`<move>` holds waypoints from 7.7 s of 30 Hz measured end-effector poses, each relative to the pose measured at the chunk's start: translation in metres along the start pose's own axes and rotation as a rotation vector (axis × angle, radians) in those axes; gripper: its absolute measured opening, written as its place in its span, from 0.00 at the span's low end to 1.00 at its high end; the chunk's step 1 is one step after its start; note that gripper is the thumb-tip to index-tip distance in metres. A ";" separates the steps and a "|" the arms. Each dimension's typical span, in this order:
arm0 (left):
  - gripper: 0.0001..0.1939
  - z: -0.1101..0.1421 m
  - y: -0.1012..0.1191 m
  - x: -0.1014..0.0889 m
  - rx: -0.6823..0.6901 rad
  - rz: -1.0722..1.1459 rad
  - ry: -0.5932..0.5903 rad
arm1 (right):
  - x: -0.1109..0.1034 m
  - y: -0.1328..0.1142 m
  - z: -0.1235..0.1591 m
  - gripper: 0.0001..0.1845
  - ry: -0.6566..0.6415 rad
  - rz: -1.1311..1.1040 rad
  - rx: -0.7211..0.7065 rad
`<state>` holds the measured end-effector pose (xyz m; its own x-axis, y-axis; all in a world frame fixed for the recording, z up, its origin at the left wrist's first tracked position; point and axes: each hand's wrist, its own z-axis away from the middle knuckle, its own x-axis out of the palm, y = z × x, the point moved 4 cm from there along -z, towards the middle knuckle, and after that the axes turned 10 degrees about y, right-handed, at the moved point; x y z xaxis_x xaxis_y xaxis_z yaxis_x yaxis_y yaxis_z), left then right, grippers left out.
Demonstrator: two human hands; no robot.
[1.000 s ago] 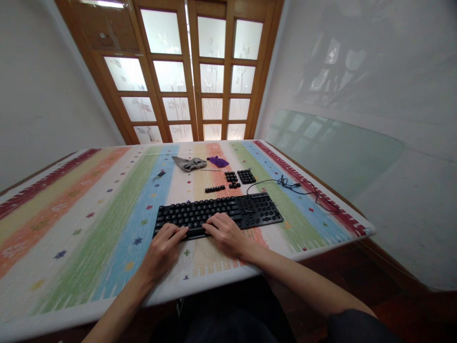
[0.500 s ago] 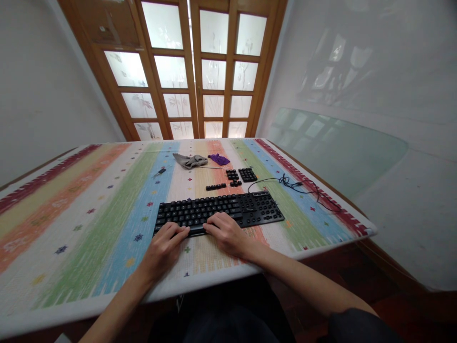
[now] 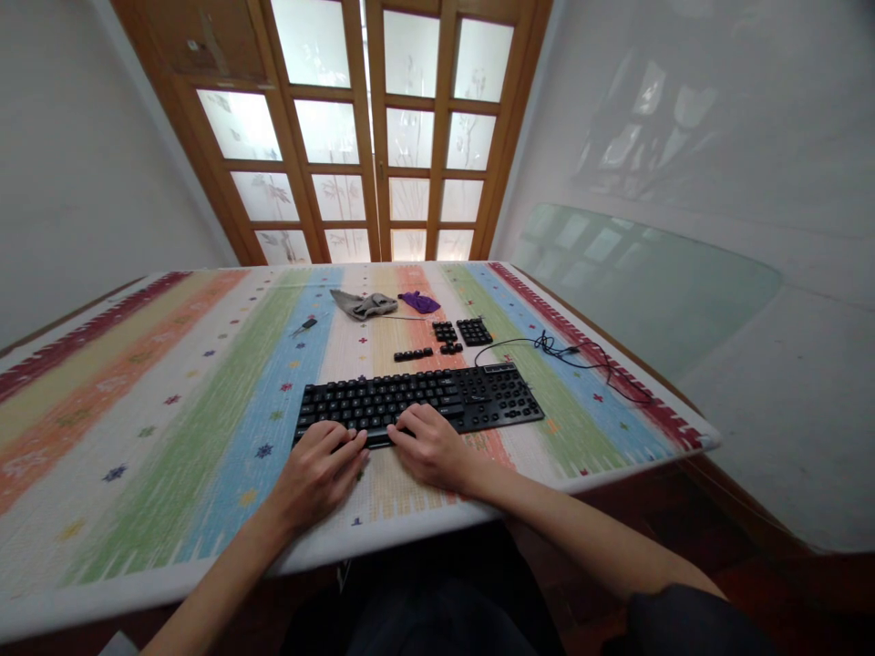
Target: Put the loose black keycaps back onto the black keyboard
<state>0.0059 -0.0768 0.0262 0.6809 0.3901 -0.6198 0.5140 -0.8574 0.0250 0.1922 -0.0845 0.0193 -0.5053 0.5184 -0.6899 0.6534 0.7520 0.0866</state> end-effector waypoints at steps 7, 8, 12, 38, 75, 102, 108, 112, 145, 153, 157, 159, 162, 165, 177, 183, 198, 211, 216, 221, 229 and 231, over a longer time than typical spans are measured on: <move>0.14 0.000 0.004 0.006 0.045 -0.062 -0.016 | 0.001 0.002 -0.001 0.09 -0.015 -0.011 0.048; 0.14 0.000 0.004 0.006 0.058 -0.066 -0.017 | 0.002 0.002 -0.001 0.09 -0.010 0.000 0.048; 0.12 -0.005 0.005 0.007 0.078 -0.090 -0.014 | 0.003 -0.001 0.000 0.07 0.018 0.045 0.002; 0.08 0.000 0.005 0.006 0.017 -0.039 0.024 | -0.003 -0.003 0.002 0.05 0.050 -0.036 0.100; 0.25 -0.010 0.029 0.025 0.041 -0.161 -0.100 | -0.040 0.060 0.013 0.06 0.100 -0.140 0.250; 0.35 0.005 0.042 0.034 -0.027 -0.237 -0.250 | 0.066 0.163 -0.060 0.06 -0.224 -0.162 0.435; 0.35 0.004 0.044 0.034 -0.033 -0.238 -0.251 | 0.058 0.156 -0.063 0.05 -0.182 -0.199 0.436; 0.33 0.003 0.046 0.033 -0.014 -0.252 -0.251 | 0.042 0.146 -0.062 0.05 -0.142 -0.222 0.437; 0.09 -0.047 0.021 0.046 -0.152 0.160 -0.032 | -0.034 0.068 0.011 0.05 -0.107 -0.730 0.651; 0.08 -0.044 0.021 0.051 -0.186 0.181 -0.071 | -0.036 0.052 0.013 0.03 0.005 -0.478 0.309; 0.09 -0.043 0.021 0.052 -0.190 0.171 -0.075 | -0.031 0.047 0.014 0.04 0.072 -0.429 0.206; 0.09 -0.042 0.021 0.053 -0.190 0.165 -0.082 | -0.029 0.045 0.014 0.06 0.069 -0.395 0.176; 0.08 -0.041 0.021 0.055 -0.193 0.164 -0.093 | -0.028 0.041 0.015 0.08 0.077 -0.357 0.149; 0.08 -0.040 0.021 0.057 -0.211 0.172 -0.111 | -0.028 0.040 0.017 0.09 0.127 -0.326 0.158; 0.07 -0.042 0.020 0.062 -0.258 0.216 -0.160 | -0.028 0.044 0.015 0.10 0.085 -0.271 0.147; 0.06 -0.044 0.018 0.063 -0.256 0.220 -0.222 | -0.026 0.049 0.012 0.12 0.024 -0.302 0.132; 0.10 -0.047 0.030 0.059 -0.090 0.124 -0.125 | -0.022 0.040 0.018 0.07 0.002 -0.148 0.011; 0.17 -0.035 0.033 0.064 -0.071 0.091 -0.083 | -0.024 0.065 0.000 0.07 -0.011 -0.530 0.129; 0.23 -0.031 0.029 0.066 -0.052 0.026 -0.122 | -0.012 0.093 -0.017 0.08 0.049 -0.610 0.247; 0.26 -0.031 0.033 0.068 -0.018 -0.012 -0.227 | 0.010 0.129 -0.036 0.05 0.000 -0.303 0.316; 0.25 -0.033 0.034 0.068 -0.030 0.009 -0.269 | 0.046 0.169 -0.042 0.10 -0.148 -0.037 0.319; 0.25 -0.033 0.034 0.068 -0.039 0.011 -0.279 | 0.050 0.173 -0.041 0.10 -0.177 -0.031 0.343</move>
<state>0.0867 -0.0680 0.0108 0.5199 0.2685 -0.8109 0.5305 -0.8455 0.0602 0.2569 0.0878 0.0291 -0.4418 0.3967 -0.8046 0.8051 0.5710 -0.1606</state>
